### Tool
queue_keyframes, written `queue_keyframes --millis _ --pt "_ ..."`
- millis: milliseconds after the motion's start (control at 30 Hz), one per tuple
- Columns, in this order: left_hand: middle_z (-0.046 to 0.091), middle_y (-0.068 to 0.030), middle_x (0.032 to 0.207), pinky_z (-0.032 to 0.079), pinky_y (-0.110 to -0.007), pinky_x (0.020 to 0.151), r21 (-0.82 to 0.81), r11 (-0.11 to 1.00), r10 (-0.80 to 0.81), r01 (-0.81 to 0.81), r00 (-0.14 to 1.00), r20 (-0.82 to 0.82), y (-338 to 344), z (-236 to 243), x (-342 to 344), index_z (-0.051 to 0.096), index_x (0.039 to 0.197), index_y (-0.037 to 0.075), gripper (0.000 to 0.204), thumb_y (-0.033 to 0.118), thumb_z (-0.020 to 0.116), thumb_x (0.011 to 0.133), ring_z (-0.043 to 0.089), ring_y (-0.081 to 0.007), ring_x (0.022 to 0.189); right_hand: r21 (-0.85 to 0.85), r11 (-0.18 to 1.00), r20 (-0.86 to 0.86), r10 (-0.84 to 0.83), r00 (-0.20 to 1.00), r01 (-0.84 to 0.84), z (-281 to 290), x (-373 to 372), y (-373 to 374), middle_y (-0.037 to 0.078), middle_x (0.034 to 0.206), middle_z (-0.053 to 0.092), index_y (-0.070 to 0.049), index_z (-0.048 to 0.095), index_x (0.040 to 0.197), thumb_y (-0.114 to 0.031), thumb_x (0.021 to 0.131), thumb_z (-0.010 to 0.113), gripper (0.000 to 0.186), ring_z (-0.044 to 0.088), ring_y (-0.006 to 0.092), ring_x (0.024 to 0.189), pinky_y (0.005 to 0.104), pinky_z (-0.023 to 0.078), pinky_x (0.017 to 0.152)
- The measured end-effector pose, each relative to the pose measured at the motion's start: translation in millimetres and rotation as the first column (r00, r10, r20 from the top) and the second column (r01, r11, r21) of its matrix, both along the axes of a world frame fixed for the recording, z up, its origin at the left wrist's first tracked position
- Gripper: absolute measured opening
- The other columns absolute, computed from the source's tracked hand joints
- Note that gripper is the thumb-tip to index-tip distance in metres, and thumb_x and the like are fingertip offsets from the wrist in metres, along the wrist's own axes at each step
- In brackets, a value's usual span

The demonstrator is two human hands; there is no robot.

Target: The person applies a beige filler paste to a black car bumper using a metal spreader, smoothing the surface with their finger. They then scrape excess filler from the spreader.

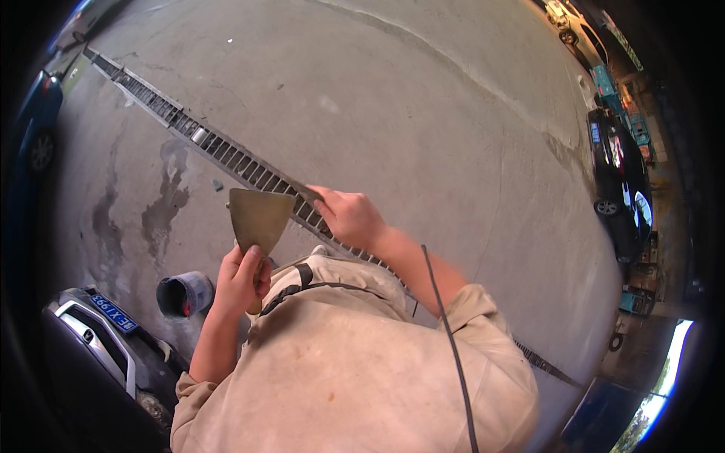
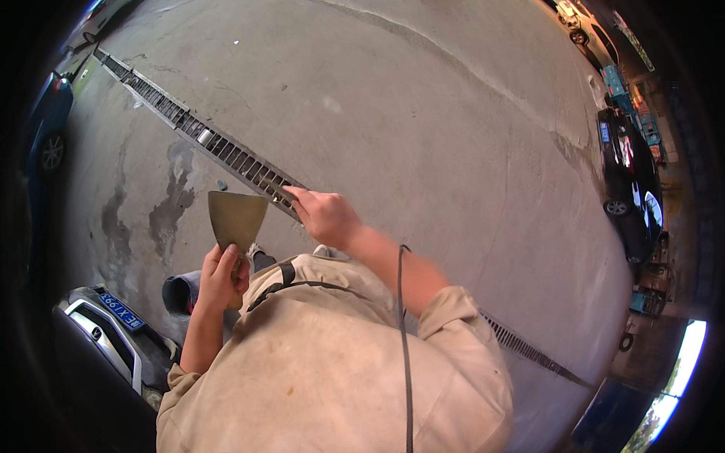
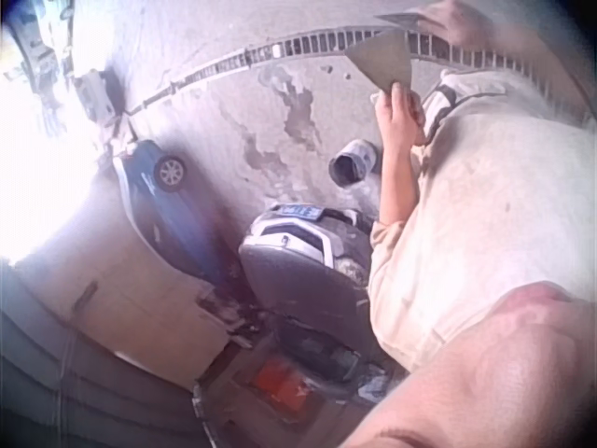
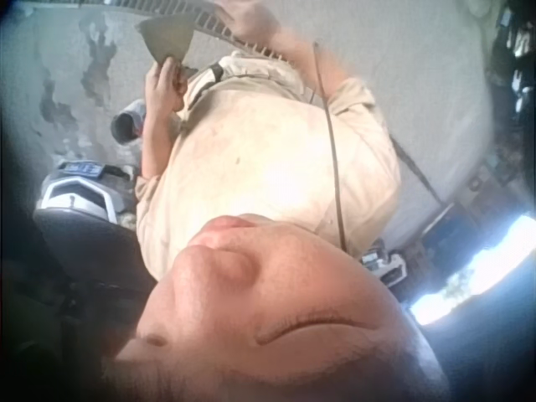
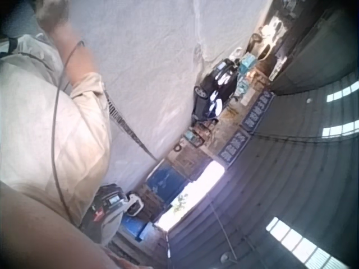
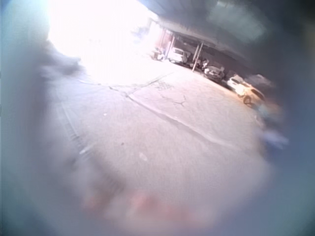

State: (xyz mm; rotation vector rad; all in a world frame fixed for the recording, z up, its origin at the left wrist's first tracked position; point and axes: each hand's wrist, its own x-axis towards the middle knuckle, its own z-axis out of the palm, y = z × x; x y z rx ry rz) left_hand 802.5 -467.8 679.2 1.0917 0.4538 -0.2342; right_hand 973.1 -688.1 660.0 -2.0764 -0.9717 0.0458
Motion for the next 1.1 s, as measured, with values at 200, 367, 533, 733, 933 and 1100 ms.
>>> queue_keyframes --millis 200,367,533,733,933,1100 --pt "0.053 -0.0058 0.071 0.040 -0.029 0.043 -0.143 0.974 -0.188 0.176 0.979 -0.074 6.5 10.6 -9.2 0.056 0.116 0.005 0.025 0.028 0.049 0.110 0.048 -0.0140 0.049 0.412 0.911 -0.420 0.169 0.892 0.021 28.1 -7.5 3.3 0.011 0.076 0.068 -0.006 0.062 0.134 -0.007 0.102 0.062 0.032 0.056 0.0080 0.063 0.0270 0.051 0.060" --pt "0.053 -0.0056 0.072 0.041 -0.028 0.044 -0.117 0.971 -0.211 0.207 0.977 -0.023 9.3 5.5 -14.2 0.057 0.120 0.003 0.028 0.028 0.049 0.110 0.048 -0.0131 0.050 0.399 0.877 -0.158 0.353 0.922 -0.268 40.5 -12.8 7.8 0.014 0.088 0.073 -0.009 0.057 0.144 -0.004 0.100 0.063 0.045 0.068 0.0176 0.067 0.0292 0.056 0.066" --pt "0.051 -0.0031 0.068 0.039 -0.027 0.043 0.000 0.983 -0.183 0.183 0.983 0.033 9.8 1.1 -18.4 0.058 0.114 0.001 0.027 0.026 0.049 0.110 0.046 -0.0114 0.049 0.184 0.899 -0.082 0.417 0.905 -0.398 35.1 -15.1 -8.7 0.017 0.099 0.075 -0.012 0.055 0.147 0.001 0.094 0.065 0.056 0.074 0.0335 0.079 0.0369 0.060 0.071" --pt "0.051 -0.0045 0.069 0.035 -0.027 0.039 -0.036 0.974 0.228 -0.225 0.968 0.107 18.6 0.0 -4.2 0.051 0.106 0.008 0.021 0.028 0.048 0.110 0.044 -0.0126 0.045 -0.389 0.893 -0.128 0.192 0.973 -0.228 -8.6 -23.6 -26.1 0.019 0.092 0.073 -0.015 0.066 0.132 -0.018 0.095 0.064 0.037 0.070 0.0400 0.073 0.0445 0.058 0.065" --pt "0.052 -0.0005 0.077 0.039 -0.026 0.046 0.150 0.967 0.192 -0.205 0.977 0.096 -5.9 -30.1 23.0 0.050 0.107 0.008 0.007 0.016 0.050 0.106 0.048 -0.0091 0.055 0.074 0.997 0.314 -0.047 0.948 0.025 -2.1 -44.6 16.9 0.014 0.106 0.069 -0.001 0.060 0.130 -0.008 0.093 0.059 0.038 0.070 0.0315 0.085 0.0404 0.059 0.067" --pt "0.049 0.0010 0.075 0.037 -0.025 0.045 0.195 0.964 0.163 -0.181 0.981 0.106 -29.1 -43.6 30.5 0.050 0.107 0.009 0.006 0.014 0.052 0.105 0.046 -0.0075 0.054 -0.100 0.995 0.354 0.039 0.934 -0.003 26.9 -47.9 53.1 0.014 0.110 0.066 -0.003 0.060 0.126 -0.008 0.088 0.061 0.039 0.069 0.0274 0.090 0.0380 0.060 0.067"
